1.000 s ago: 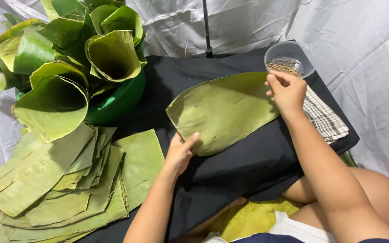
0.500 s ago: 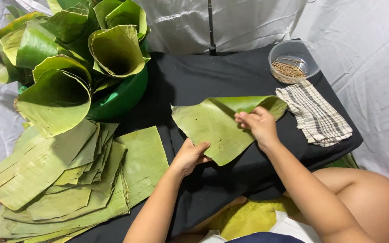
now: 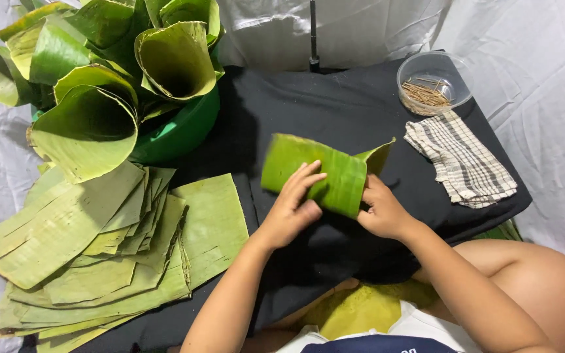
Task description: Cleaning banana leaves with a cloth and rolling them into cone shapes secured with toothpicks.
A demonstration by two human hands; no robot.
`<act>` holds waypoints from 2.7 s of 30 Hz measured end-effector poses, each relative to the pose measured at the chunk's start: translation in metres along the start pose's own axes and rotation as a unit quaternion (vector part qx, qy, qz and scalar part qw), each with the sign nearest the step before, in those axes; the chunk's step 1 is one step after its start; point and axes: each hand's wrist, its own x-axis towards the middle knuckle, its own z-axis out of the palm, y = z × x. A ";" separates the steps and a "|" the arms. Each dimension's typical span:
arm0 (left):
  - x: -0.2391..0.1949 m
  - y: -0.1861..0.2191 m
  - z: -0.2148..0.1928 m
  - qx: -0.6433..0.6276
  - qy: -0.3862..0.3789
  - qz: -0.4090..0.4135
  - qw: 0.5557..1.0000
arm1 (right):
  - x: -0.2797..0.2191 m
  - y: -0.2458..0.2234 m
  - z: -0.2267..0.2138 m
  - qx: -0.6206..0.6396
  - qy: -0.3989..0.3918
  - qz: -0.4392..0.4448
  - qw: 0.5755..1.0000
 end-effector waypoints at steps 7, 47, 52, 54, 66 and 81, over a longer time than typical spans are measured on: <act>0.000 0.024 -0.004 0.292 -0.076 -0.118 0.946 | 0.004 -0.022 -0.020 0.188 -0.043 -0.001 0.981; 0.008 0.014 0.028 -0.389 -0.102 -0.428 0.809 | 0.045 -0.041 -0.088 0.155 -0.102 0.100 0.978; 0.046 0.019 0.046 -0.419 -0.079 -0.474 0.770 | 0.060 -0.016 -0.147 0.111 -0.118 0.084 0.983; 0.066 0.010 0.050 -0.422 0.002 -0.455 0.784 | 0.067 0.021 -0.167 0.137 0.052 -0.002 0.989; 0.232 -0.056 0.131 -0.423 0.242 -0.288 0.824 | 0.144 0.205 -0.205 -0.307 -0.079 0.297 0.901; 0.238 -0.097 0.144 -0.483 0.185 -0.259 0.816 | 0.168 0.213 -0.184 -0.354 -0.200 0.316 0.857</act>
